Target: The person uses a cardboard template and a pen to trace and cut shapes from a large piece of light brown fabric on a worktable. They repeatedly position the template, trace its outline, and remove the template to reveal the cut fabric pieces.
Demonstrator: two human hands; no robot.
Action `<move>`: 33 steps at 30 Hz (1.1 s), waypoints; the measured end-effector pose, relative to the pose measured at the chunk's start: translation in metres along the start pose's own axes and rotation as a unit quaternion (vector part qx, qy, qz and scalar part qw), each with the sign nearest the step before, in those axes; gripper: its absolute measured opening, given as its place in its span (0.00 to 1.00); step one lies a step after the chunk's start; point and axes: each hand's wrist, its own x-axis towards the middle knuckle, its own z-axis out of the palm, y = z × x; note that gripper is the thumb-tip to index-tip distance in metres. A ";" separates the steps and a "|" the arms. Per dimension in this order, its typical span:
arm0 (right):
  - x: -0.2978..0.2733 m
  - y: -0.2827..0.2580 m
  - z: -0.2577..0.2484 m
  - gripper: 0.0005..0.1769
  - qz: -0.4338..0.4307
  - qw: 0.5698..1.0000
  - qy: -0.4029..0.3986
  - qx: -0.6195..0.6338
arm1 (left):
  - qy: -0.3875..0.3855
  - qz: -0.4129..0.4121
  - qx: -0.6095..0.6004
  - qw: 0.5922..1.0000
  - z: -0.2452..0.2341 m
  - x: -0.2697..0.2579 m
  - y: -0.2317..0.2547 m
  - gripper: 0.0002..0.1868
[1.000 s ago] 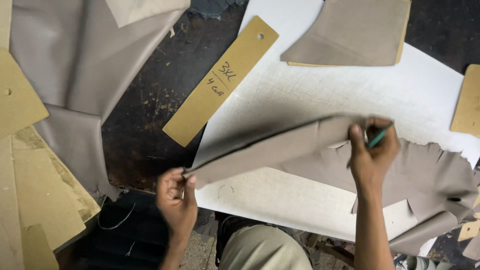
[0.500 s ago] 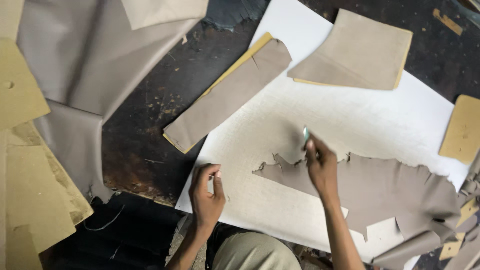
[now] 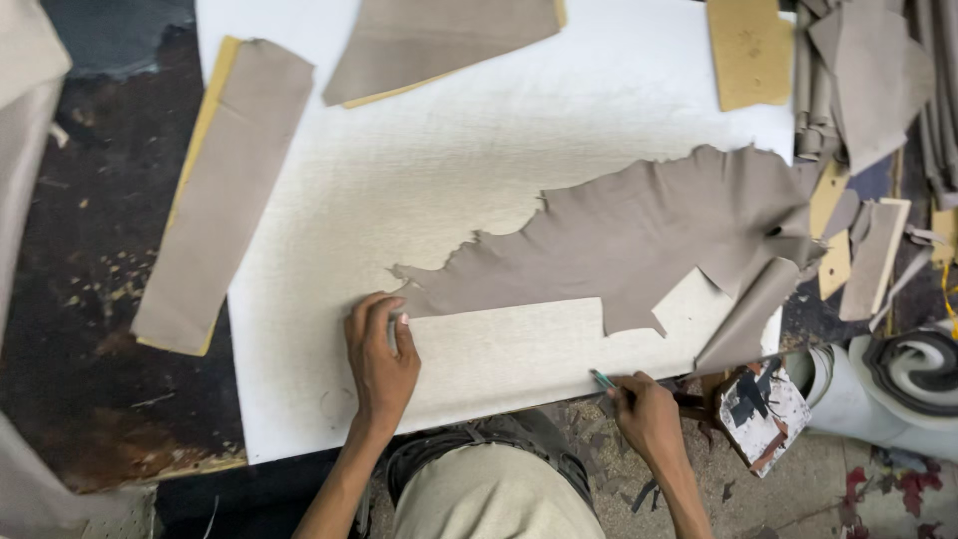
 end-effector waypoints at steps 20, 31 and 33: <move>0.136 0.152 -0.099 0.24 -0.022 0.961 0.231 0.152 | 0.038 -0.096 0.058 0.993 0.108 0.015 0.054 0.05; 0.208 0.176 -0.102 0.13 -0.292 0.911 0.171 0.235 | 0.242 -0.096 0.140 0.955 -0.033 0.048 -0.075 0.14; 0.197 0.172 -0.097 0.12 -0.340 0.893 0.168 0.243 | 0.239 -0.124 0.177 0.947 -0.056 0.040 -0.097 0.13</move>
